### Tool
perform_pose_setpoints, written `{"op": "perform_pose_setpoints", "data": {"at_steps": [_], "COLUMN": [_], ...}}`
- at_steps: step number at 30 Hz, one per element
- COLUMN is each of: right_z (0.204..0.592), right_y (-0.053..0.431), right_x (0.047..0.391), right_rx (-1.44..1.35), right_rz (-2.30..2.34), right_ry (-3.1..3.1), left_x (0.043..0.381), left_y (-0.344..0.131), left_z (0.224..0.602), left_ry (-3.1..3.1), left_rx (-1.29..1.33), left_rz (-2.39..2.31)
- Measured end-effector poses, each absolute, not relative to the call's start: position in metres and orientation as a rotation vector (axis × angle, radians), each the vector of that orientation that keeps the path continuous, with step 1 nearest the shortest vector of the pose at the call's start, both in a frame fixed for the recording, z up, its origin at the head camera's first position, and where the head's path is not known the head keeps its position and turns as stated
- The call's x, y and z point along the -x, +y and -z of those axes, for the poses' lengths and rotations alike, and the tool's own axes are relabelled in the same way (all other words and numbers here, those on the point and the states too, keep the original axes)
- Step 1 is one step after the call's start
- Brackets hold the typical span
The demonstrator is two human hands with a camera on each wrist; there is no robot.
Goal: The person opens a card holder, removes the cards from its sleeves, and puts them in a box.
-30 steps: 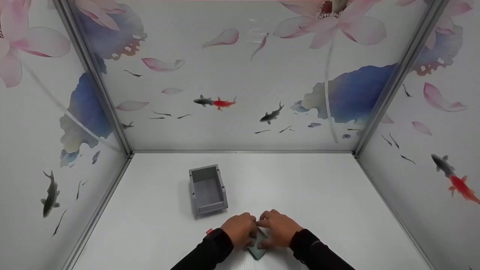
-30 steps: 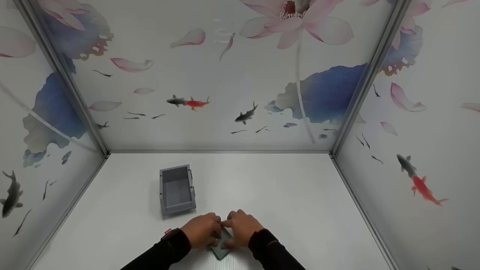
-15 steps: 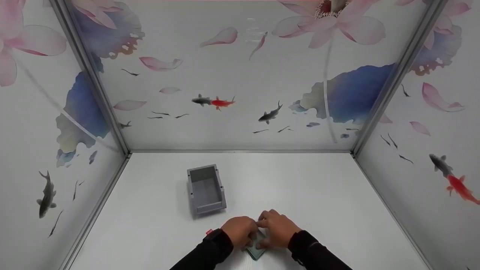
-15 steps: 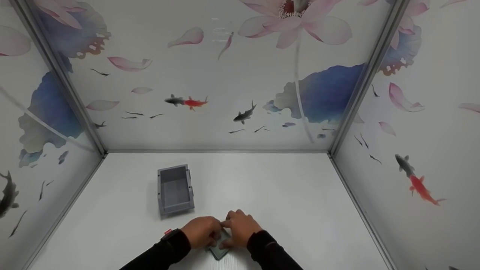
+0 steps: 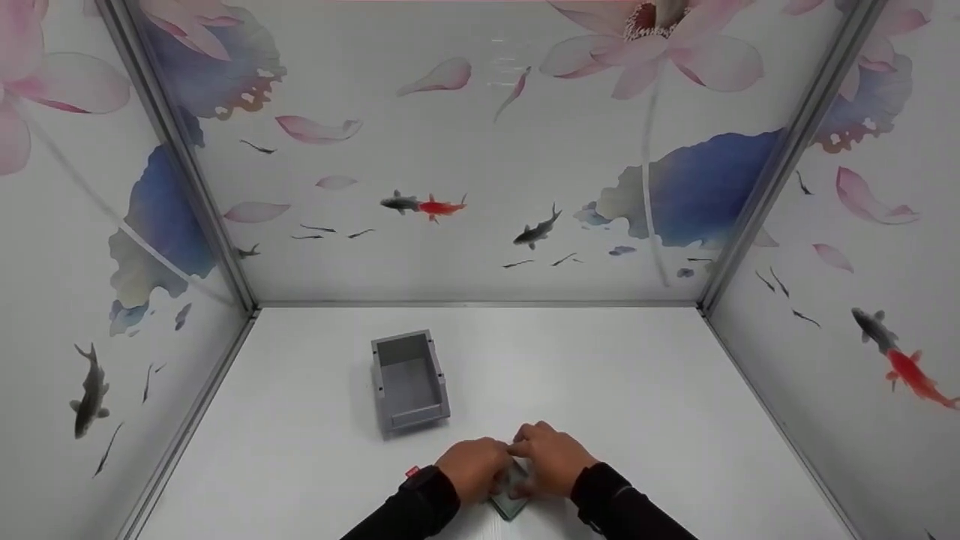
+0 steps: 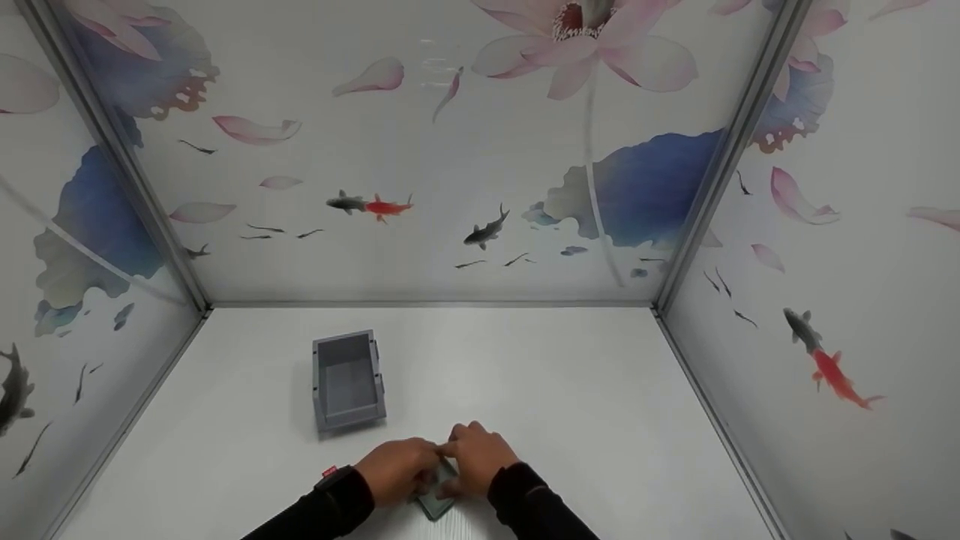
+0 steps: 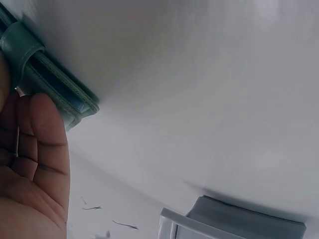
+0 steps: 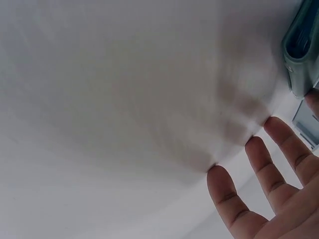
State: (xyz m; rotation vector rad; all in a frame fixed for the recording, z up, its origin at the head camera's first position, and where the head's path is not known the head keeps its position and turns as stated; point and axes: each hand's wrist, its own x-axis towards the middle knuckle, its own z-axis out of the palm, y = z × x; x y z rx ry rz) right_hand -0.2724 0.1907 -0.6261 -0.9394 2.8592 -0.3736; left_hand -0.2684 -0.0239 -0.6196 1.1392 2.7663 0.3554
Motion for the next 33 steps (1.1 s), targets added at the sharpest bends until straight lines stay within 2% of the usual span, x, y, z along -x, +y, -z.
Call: {"op": "perform_pose_setpoints", "data": {"at_steps": [10,16,26,33], "right_z": [0.624,0.621,0.616,0.621], "right_y": [0.187,0.184,0.167,0.157], "right_x": [0.272,0.27,0.261,0.259], "right_rx": [0.859,0.851,0.725,0.689], "right_rz": [0.375,0.346,0.297,0.227], "right_ry": [2.817,2.829,2.898,2.92], "left_x": [0.252,0.245,0.248,0.252], "left_y": [-0.045,-0.054,-0.073,-0.08], "left_z": [0.611,0.61,0.622,0.628], "left_ry": [2.692,2.749,2.848,2.922], "left_rx": [-1.09,-1.126,-1.006,-1.035], "left_rz": [-0.493,-0.339,-0.296,-0.35]}}
